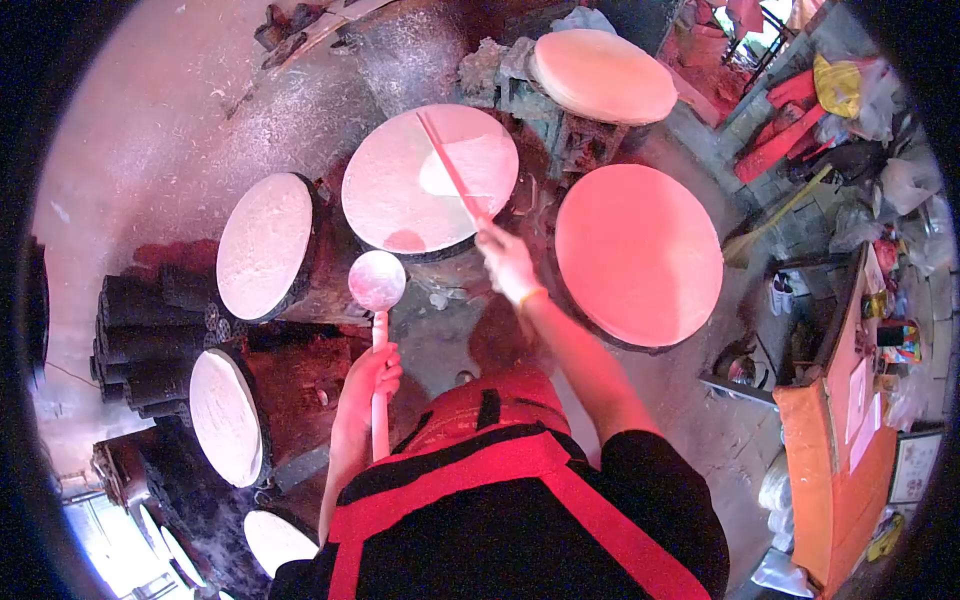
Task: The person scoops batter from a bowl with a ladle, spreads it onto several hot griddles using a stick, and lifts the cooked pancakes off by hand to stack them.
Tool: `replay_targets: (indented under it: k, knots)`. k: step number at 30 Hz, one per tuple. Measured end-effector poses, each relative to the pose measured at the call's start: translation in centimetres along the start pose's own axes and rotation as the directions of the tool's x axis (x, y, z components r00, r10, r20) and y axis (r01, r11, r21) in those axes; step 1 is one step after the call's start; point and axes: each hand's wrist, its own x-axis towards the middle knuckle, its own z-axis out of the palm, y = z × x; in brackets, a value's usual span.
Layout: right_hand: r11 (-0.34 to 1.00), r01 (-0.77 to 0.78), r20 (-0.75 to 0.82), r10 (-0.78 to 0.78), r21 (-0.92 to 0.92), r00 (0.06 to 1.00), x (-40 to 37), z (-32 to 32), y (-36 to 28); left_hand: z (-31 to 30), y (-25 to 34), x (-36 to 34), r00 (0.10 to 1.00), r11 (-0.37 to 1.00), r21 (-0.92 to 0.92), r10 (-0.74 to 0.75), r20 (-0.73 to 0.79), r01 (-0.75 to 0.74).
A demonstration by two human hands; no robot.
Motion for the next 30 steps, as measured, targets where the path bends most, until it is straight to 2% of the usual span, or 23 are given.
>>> replay_targets:
  k: [1, 2, 3, 5, 7, 9, 11, 13, 14, 15, 17, 18, 20, 22, 23, 24, 25, 26, 27, 28, 29, 30]
  knots:
    - [1.0, 0.015, 0.02, -0.014, -0.026, 1.0, 1.5, -0.6, -1.0, -0.1, 0.1, 0.1, 1.0, 1.0, 0.001, -0.014, 0.021, 0.014]
    - [0.975, 0.098, -0.121, -0.124, -0.201, 0.985, 2.3, -1.0, -2.2, -0.1, 0.2, 0.1, 0.999, 1.0, 0.002, -0.027, 0.041, 0.027]
    - [0.98, 0.119, -0.205, -0.152, -0.161, 0.967, 2.7, -1.2, -3.5, 0.0, 0.3, 0.2, 0.999, 1.0, 0.013, -0.017, 0.051, 0.016]
    - [0.993, 0.011, -0.109, -0.024, -0.12, 0.994, 3.1, -2.6, -4.4, 0.2, 0.2, 0.2, 0.998, 0.999, 0.032, -0.001, 0.066, -0.001]
    - [0.991, -0.068, 0.138, 0.084, -0.117, 0.987, 0.3, -2.5, -4.4, 0.4, 0.8, 0.9, 0.996, 0.996, 0.081, 0.021, 0.089, -0.028]
    - [0.985, -0.119, 0.171, 0.139, -0.127, 0.975, -4.0, -1.9, -4.6, 0.6, 1.9, 2.5, 0.996, 0.988, 0.139, 0.058, 0.071, -0.068]
    - [0.979, -0.101, 0.136, 0.126, -0.179, 0.983, -6.3, -2.8, -3.0, 1.3, 3.7, 5.2, 0.995, 0.972, 0.209, 0.103, 0.011, -0.103]
    - [0.985, 0.011, 0.008, -0.01, -0.17, 1.0, -6.8, -3.3, -1.1, 2.3, 5.7, 8.6, 0.984, 0.922, 0.346, 0.178, 0.017, -0.173]
    - [0.983, 0.067, -0.06, -0.078, -0.168, 0.995, -6.7, -3.6, -0.2, 2.6, 6.2, 10.8, 0.977, 0.914, 0.347, 0.211, 0.034, -0.209]
    - [0.991, 0.047, -0.091, -0.058, -0.124, 0.994, -6.4, -3.3, 0.6, 2.8, 6.4, 13.1, 0.969, 0.905, 0.347, 0.242, 0.051, -0.245]
    - [0.999, 0.013, -0.151, -0.017, -0.032, 0.988, -5.9, -1.4, 2.0, 3.7, 6.3, 17.0, 0.983, 0.894, 0.412, 0.185, 0.016, -0.175]
    - [0.988, -0.105, -0.038, 0.11, 0.117, 0.993, -7.0, -0.2, 1.1, 4.5, 6.1, 18.0, 0.992, 0.924, 0.361, 0.126, 0.029, -0.128]
    - [0.954, -0.225, 0.115, 0.205, 0.2, 0.972, -7.5, 1.7, 1.3, 5.4, 5.3, 19.8, 0.998, 0.965, 0.26, 0.004, 0.065, -0.021]
    - [0.927, -0.294, 0.197, 0.252, 0.232, 0.948, -8.4, 2.7, 0.1, 3.1, 5.4, 22.2, 0.972, 0.999, 0.051, -0.011, 0.236, -0.001]
    - [0.947, -0.252, 0.169, 0.22, 0.198, 0.961, -8.5, 2.6, -0.4, 2.8, 7.0, 20.2, 0.922, 0.959, -0.196, -0.121, 0.367, 0.204]
    - [0.965, -0.205, 0.143, 0.183, 0.163, 0.973, -8.5, 2.0, -1.0, 2.6, 8.7, 18.1, 0.843, 0.819, -0.373, -0.228, 0.487, 0.437]
    - [0.979, -0.158, 0.121, 0.142, 0.127, 0.982, -8.1, 1.4, -1.6, 3.9, 11.3, 12.1, 0.647, 0.391, -0.525, -0.32, 0.692, 0.756]
    - [0.994, -0.058, 0.019, 0.057, 0.093, 0.998, -7.2, 0.5, -1.9, 3.6, 11.7, 9.8, 0.699, 0.562, -0.473, -0.297, 0.651, 0.679]
    - [0.986, -0.041, -0.046, 0.049, 0.163, 0.998, -7.3, 0.0, -3.5, 3.0, 11.7, 7.8, 0.746, 0.709, -0.401, -0.264, 0.612, 0.58]
    - [0.99, -0.03, -0.088, 0.043, 0.141, 0.995, -7.3, -0.4, -3.2, 2.3, 11.3, 6.3, 0.787, 0.828, -0.315, -0.221, 0.576, 0.463]
    - [0.993, -0.02, -0.129, 0.035, 0.115, 0.991, -7.1, -0.6, -2.2, 1.7, 11.1, 5.2, 0.802, 0.821, -0.32, -0.252, 0.541, 0.474]
    - [0.945, 0.214, -0.053, -0.233, -0.246, 0.971, -7.1, -0.4, 1.1, 1.2, 11.1, 4.4, 0.815, 0.815, -0.323, -0.28, 0.507, 0.481]
